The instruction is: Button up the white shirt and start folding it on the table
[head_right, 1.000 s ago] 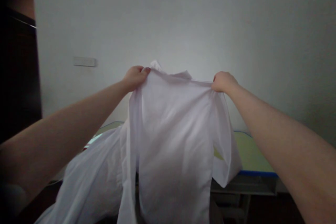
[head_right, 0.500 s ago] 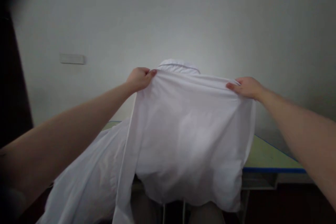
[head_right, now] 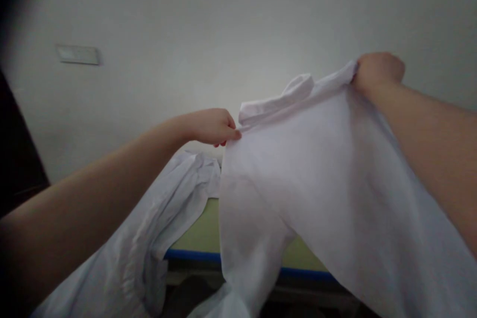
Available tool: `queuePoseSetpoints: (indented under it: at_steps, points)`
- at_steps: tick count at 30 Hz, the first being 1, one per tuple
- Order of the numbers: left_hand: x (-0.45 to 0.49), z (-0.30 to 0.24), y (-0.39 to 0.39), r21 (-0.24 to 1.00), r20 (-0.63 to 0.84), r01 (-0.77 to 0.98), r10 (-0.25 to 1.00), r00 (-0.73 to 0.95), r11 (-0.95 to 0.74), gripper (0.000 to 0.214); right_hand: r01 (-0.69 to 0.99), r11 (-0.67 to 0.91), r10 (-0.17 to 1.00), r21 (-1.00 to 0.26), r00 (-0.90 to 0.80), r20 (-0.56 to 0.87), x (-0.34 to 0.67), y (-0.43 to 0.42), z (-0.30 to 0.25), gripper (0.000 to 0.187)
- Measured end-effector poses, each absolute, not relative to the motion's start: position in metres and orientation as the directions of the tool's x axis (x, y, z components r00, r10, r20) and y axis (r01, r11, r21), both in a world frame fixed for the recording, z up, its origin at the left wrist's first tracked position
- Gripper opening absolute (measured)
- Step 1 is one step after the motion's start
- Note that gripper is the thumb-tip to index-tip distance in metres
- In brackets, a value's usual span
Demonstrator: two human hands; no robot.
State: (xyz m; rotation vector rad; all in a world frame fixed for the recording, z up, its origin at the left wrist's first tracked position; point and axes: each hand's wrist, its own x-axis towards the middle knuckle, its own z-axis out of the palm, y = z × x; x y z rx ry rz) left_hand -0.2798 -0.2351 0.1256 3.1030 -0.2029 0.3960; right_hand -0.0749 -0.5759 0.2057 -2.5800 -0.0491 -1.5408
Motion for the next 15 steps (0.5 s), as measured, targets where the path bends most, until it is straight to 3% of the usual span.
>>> queuePoseSetpoints:
  at_steps: [5, 8, 10, 13, 15]
  points:
    - [-0.261, 0.064, -0.178, -0.057, -0.272, 0.083, 0.095, 0.958, -0.995, 0.023, 0.41, -0.908, 0.285, 0.09, 0.443, 0.85, -0.032, -0.422, 0.14, 0.028]
    - [-0.275, 0.014, -0.147, -0.056, -0.583, 0.233, 0.221, 0.782, -0.971, 0.021, 0.6, -0.78, 0.497, 0.178, 0.42, 0.759, -0.022, -0.333, 0.072, 0.022]
    - [-0.286, 0.0, -0.136, -0.068, -0.708, 0.311, 0.265, 0.655, -0.948, 0.026, 0.703, -0.682, 0.609, 0.2, 0.394, 0.689, -0.021, -0.288, 0.028, 0.019]
    - [-0.289, 0.015, -0.131, -0.129, -0.683, 0.305, 0.308, 0.663, -0.944, 0.027, 0.853, -0.503, 0.746, 0.143, 0.344, 0.57, -0.021, -0.241, -0.026, 0.017]
    - [-0.273, 0.031, -0.132, -0.148, -0.49, 0.233, 0.276, 0.827, -0.961, 0.026, 0.898, -0.427, 0.785, 0.105, 0.312, 0.535, -0.019, -0.221, -0.053, 0.017]
